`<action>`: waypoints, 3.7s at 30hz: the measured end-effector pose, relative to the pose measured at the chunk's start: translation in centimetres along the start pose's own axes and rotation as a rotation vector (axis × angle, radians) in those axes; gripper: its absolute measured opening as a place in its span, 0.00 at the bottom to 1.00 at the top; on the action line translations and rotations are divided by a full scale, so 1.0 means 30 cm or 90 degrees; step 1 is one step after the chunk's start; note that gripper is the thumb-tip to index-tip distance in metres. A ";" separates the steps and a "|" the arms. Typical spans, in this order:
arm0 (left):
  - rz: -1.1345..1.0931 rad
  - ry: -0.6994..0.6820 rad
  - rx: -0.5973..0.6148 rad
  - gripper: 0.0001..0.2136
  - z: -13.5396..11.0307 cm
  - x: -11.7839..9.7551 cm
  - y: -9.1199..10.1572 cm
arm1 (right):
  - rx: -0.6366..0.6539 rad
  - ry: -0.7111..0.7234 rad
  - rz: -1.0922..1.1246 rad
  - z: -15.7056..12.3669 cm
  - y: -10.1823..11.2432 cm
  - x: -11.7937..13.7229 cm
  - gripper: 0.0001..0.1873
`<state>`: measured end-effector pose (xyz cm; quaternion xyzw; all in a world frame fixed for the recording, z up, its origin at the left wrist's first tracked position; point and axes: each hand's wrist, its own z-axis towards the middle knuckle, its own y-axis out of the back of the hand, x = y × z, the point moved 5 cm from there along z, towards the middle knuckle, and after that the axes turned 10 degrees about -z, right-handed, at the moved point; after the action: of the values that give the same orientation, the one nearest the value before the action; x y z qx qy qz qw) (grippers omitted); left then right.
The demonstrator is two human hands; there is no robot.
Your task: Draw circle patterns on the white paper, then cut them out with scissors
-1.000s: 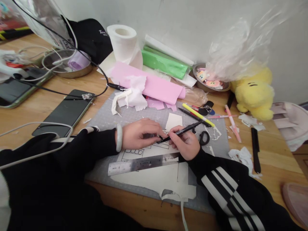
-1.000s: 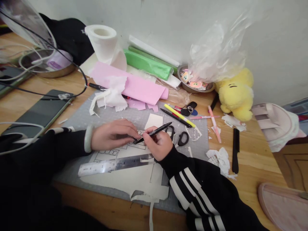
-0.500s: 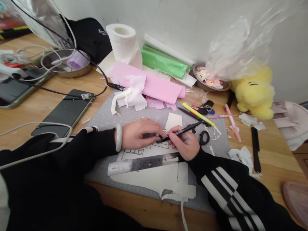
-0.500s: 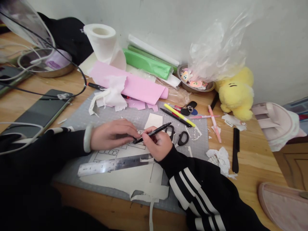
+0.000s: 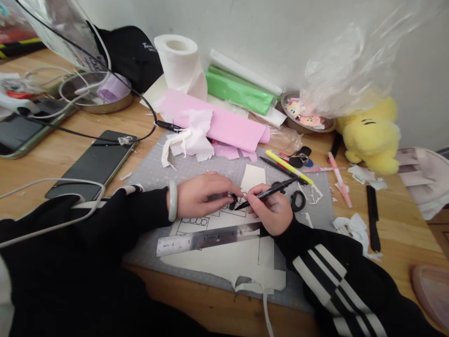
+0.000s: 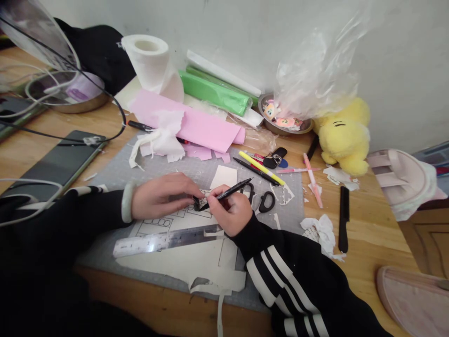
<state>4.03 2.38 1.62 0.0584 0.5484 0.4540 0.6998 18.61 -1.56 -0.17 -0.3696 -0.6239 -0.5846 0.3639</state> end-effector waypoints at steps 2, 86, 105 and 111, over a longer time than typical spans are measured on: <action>0.003 0.002 -0.009 0.09 0.000 0.001 0.002 | 0.001 0.007 -0.005 0.000 0.000 0.001 0.07; 0.006 0.033 0.006 0.08 0.001 0.011 -0.005 | 0.090 0.122 -0.108 0.007 -0.015 0.023 0.05; 0.008 0.032 -0.015 0.09 -0.004 0.021 -0.008 | 0.006 0.182 -0.105 -0.004 0.008 0.035 0.05; 0.006 0.057 -0.017 0.08 -0.007 0.027 -0.008 | -0.037 0.166 -0.088 -0.001 0.025 0.013 0.06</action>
<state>3.98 2.71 0.82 0.0316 0.5727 0.4664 0.6734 19.10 -1.55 0.54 -0.2572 -0.5784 -0.6689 0.3897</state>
